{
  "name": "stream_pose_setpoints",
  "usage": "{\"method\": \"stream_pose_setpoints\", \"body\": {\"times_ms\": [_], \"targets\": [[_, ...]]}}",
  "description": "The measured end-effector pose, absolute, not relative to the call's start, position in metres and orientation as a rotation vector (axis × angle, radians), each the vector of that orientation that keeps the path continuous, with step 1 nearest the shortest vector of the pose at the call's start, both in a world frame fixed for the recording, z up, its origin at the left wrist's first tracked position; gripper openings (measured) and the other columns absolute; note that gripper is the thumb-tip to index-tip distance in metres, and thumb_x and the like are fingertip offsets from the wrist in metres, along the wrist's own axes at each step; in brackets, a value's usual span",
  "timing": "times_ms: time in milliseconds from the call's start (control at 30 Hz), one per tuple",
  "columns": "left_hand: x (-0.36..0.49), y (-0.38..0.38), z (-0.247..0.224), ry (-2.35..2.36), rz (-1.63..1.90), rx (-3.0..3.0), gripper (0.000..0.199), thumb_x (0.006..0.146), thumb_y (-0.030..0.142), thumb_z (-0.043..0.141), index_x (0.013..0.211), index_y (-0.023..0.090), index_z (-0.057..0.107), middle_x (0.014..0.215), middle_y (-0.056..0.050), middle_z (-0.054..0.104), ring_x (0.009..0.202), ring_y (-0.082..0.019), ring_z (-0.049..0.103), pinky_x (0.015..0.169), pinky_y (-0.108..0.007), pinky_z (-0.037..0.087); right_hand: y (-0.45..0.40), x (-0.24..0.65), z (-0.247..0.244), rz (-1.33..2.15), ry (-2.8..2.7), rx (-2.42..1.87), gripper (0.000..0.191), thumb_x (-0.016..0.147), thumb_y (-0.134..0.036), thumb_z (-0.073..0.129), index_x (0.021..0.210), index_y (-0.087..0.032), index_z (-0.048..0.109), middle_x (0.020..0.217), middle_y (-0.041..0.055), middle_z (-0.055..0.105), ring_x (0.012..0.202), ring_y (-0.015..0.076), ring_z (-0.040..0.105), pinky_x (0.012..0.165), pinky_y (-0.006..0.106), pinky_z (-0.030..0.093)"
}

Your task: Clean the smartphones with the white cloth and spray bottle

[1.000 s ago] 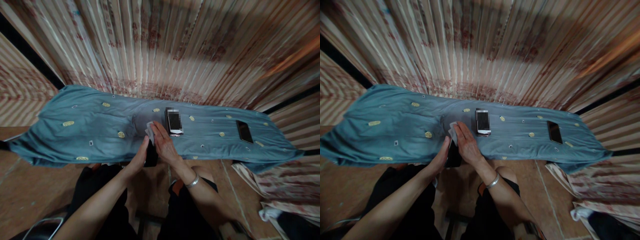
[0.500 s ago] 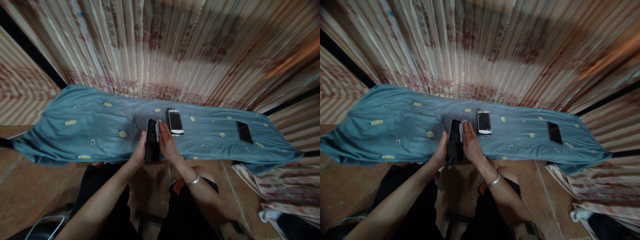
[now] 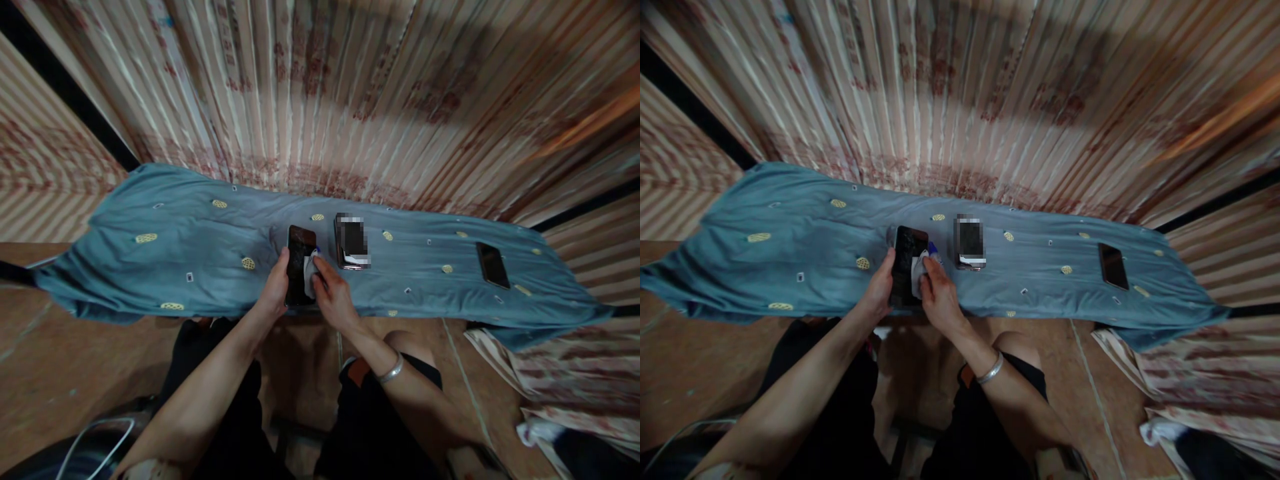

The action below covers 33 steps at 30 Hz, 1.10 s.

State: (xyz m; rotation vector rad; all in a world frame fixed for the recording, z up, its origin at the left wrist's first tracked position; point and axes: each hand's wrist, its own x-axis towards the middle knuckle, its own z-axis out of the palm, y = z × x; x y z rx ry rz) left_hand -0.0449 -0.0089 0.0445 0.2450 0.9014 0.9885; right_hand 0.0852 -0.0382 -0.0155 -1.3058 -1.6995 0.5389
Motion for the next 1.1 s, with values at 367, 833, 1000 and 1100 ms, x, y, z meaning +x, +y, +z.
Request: {"method": "stream_pose_setpoints", "body": {"times_ms": [367,833,1000,1100], "targets": [[-0.065,0.010,0.044,0.815,1.079,0.245,0.070,0.103,0.057,0.029,0.127,0.004,0.068,0.099,-0.018,0.080,0.087,-0.026,0.078,0.082,-0.036,0.062,-0.064,0.079,-0.017,0.480,-1.935,-1.240,0.050,0.102,-0.025,0.046,0.151,-0.019,0.050,0.147,0.0137,0.061,0.139,0.0244,0.056,0.115,0.046,0.050],[-0.058,0.006,0.058,0.747,1.088,0.183,0.081,0.097,0.071,0.026,0.126,0.007,0.066,0.090,-0.018,0.078,0.080,-0.029,0.076,0.072,-0.040,0.063,-0.058,0.079,-0.010,-0.076,-2.056,-1.079,0.038,0.103,-0.021,0.050,0.136,-0.010,0.064,0.125,0.0189,0.070,0.119,0.0282,0.064,0.103,0.047,0.059],[-0.053,0.003,0.064,0.789,1.095,0.120,0.080,0.100,0.066,0.017,0.125,0.008,0.066,0.083,-0.015,0.077,0.078,-0.027,0.076,0.070,-0.037,0.063,-0.058,0.074,-0.010,0.025,-2.092,-1.123,0.042,0.102,-0.023,0.054,0.143,-0.018,0.059,0.132,0.0158,0.068,0.123,0.0271,0.062,0.107,0.049,0.056],[-0.053,0.001,0.063,0.808,1.081,0.125,0.080,0.100,0.067,0.016,0.123,0.010,0.067,0.084,-0.014,0.077,0.078,-0.026,0.076,0.070,-0.035,0.062,-0.058,0.071,-0.006,0.039,-2.100,-1.108,0.042,0.101,-0.022,0.055,0.142,-0.017,0.059,0.132,0.0152,0.068,0.123,0.0260,0.062,0.108,0.047,0.055]]}}
